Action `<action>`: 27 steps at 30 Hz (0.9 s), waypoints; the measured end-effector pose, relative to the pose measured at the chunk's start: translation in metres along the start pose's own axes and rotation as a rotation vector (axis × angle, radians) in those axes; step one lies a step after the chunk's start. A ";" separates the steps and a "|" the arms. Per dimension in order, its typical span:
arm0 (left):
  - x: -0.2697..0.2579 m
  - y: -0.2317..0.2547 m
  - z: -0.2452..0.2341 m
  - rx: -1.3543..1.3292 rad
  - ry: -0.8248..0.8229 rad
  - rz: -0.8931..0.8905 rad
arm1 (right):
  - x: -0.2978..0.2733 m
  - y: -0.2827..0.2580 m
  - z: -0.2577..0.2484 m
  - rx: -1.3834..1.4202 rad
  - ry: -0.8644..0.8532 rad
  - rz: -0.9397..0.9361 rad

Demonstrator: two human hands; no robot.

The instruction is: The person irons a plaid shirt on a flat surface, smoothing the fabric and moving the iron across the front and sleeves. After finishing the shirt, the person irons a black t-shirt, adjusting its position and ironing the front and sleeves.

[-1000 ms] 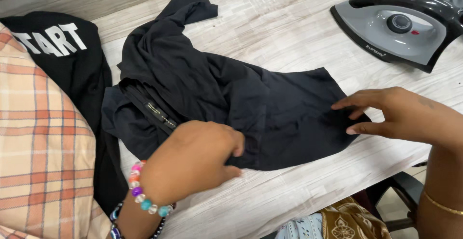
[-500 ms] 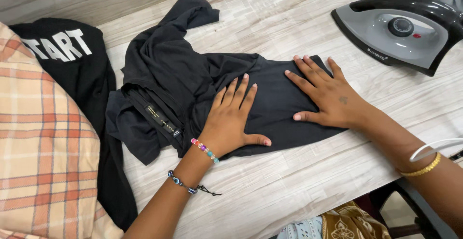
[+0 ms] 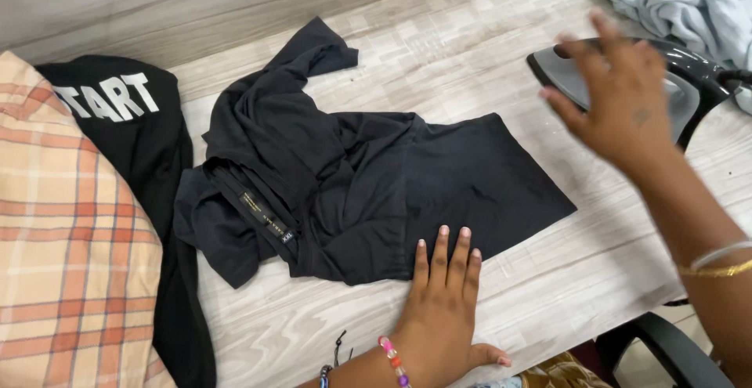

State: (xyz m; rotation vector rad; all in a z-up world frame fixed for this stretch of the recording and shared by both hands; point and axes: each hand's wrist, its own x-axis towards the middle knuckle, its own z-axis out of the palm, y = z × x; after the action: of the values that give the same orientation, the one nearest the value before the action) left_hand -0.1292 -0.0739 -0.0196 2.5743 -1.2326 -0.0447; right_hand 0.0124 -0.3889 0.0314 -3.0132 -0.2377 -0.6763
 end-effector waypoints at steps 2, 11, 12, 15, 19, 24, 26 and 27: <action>-0.004 0.010 0.011 0.018 -0.009 0.003 | 0.013 0.030 -0.006 -0.279 0.124 -0.042; -0.016 0.030 0.021 0.088 -0.187 -0.015 | 0.044 0.012 -0.037 -0.328 -0.273 0.319; -0.020 0.033 0.022 0.070 -0.215 -0.005 | 0.038 -0.001 -0.042 -0.370 -0.274 0.287; -0.014 0.037 0.031 0.021 -0.252 0.010 | 0.022 -0.040 -0.068 -0.414 -0.215 0.108; -0.022 0.045 0.046 -0.033 -0.352 0.015 | -0.007 -0.102 -0.080 -0.228 -0.331 -0.128; -0.031 0.052 0.060 0.337 0.014 0.018 | -0.029 -0.148 -0.060 -0.136 -0.320 -0.363; -0.029 0.051 0.054 0.395 0.004 0.040 | -0.022 -0.146 -0.050 -0.201 -0.335 -0.289; -0.029 0.051 0.047 0.331 -0.146 0.049 | -0.017 -0.141 -0.046 -0.238 -0.346 -0.236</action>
State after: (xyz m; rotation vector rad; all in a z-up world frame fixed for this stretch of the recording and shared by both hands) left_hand -0.1929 -0.0936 -0.0540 2.8630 -1.4632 -0.0206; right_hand -0.0447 -0.2558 0.0671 -3.3522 -0.5715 -0.1956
